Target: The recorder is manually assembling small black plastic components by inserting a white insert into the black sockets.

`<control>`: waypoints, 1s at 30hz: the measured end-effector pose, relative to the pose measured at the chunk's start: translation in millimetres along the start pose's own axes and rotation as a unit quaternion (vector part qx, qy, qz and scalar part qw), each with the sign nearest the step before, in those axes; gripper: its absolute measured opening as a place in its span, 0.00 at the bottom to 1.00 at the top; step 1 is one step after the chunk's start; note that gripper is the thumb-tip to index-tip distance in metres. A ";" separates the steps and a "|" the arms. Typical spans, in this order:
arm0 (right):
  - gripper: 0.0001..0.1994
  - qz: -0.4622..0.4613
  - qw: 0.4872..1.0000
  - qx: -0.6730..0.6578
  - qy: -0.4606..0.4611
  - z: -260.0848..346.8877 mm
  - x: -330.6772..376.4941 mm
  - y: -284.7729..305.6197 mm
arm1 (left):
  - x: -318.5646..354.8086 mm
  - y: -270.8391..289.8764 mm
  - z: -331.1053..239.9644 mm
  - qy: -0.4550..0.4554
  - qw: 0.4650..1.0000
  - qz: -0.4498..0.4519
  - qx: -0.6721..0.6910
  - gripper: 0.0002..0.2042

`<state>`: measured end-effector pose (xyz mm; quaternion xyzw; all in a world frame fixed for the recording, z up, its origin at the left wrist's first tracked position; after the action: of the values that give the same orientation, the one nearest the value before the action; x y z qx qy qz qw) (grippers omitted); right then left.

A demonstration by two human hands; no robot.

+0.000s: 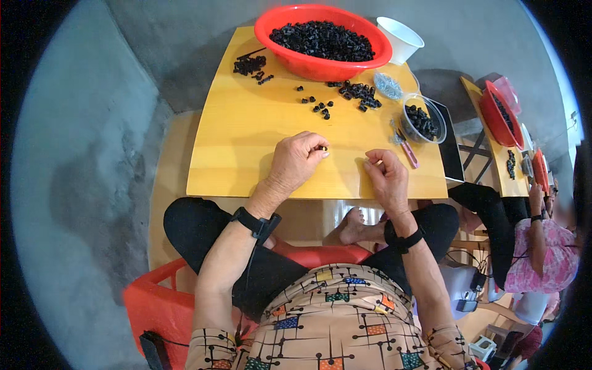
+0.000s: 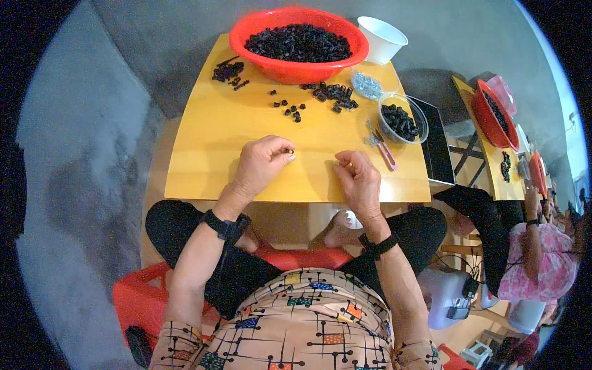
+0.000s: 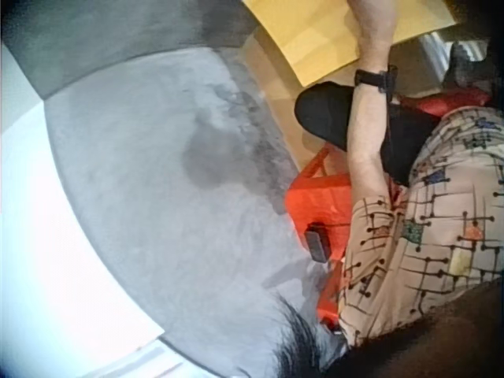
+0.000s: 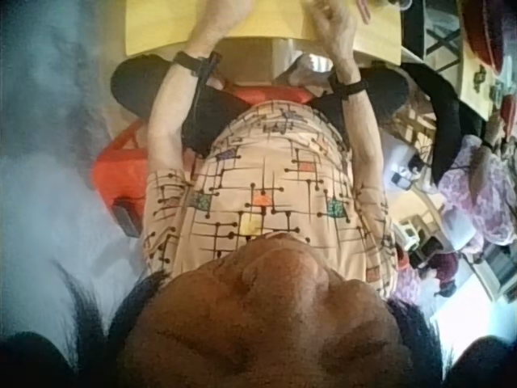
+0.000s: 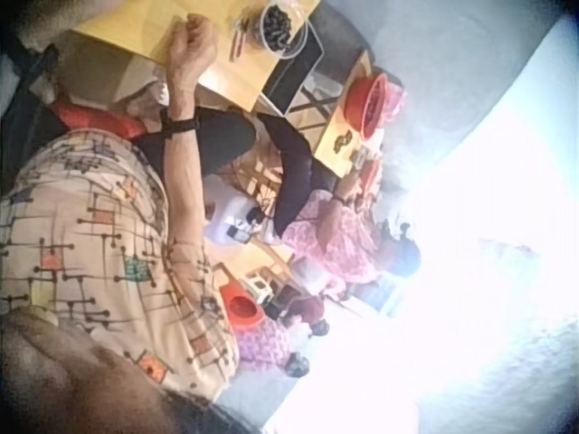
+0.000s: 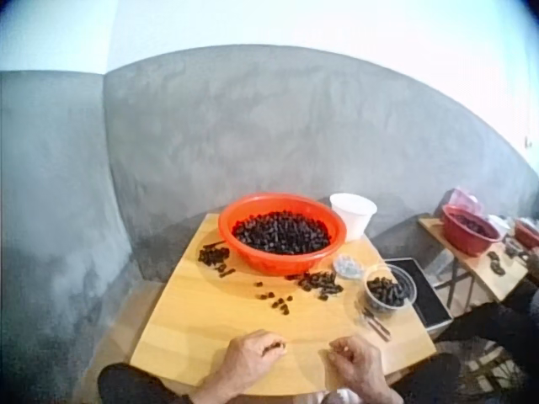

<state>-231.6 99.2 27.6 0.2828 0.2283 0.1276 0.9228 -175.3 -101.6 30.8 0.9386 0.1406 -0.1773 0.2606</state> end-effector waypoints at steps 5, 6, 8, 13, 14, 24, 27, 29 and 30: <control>0.06 -0.013 0.999 0.019 0.039 6.7 -0.9 2.3 | -3.2 6.0 -8.7 -0.027 0.994 -0.041 -0.097 0.04; 0.05 -0.010 0.999 0.017 0.043 6.7 -1.1 2.3 | -4.3 5.6 -10.1 -0.031 0.993 -0.037 -0.104 0.04; 0.05 -0.007 0.999 0.021 0.046 8.9 -2.1 4.0 | -7.0 5.5 -11.4 -0.019 0.994 -0.029 -0.108 0.04; 0.05 0.000 0.998 0.014 0.054 13.2 -3.5 8.8 | -19.0 2.5 -21.0 -0.026 0.984 0.023 -0.176 0.04; 0.04 -0.003 0.998 0.020 0.062 14.0 -3.3 9.8 | -22.7 0.2 -22.4 -0.031 0.978 0.045 -0.200 0.04; 0.04 -0.017 0.998 -0.016 0.066 8.9 1.4 11.6 | -56.8 -18.9 -14.3 -0.037 0.979 0.038 -0.195 0.05; 0.04 -0.018 0.996 -0.007 0.087 10.6 0.8 15.9 | -61.4 -16.6 -4.7 -0.017 0.972 0.034 -0.231 0.06; 0.04 -0.025 0.996 -0.020 0.086 8.6 1.0 15.9 | -63.7 -8.9 2.0 0.003 0.977 -0.008 -0.214 0.07; 0.04 -0.027 0.995 -0.025 0.091 8.1 0.9 15.9 | -64.2 -8.8 0.8 -0.002 0.975 0.000 -0.220 0.07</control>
<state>-228.5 108.6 42.4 0.2411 0.3152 0.1336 0.9081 -236.2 -105.8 52.4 0.8577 0.1760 -0.1434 0.4613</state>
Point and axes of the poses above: each hand's wrist, its own x-axis away from the middle knuckle, its own y-axis out of the back of the hand, z = x × y, the point moved 6 cm from there along -x, towards the middle knuckle, and after that the axes turned 2 degrees about x, right-handed, at the moved point
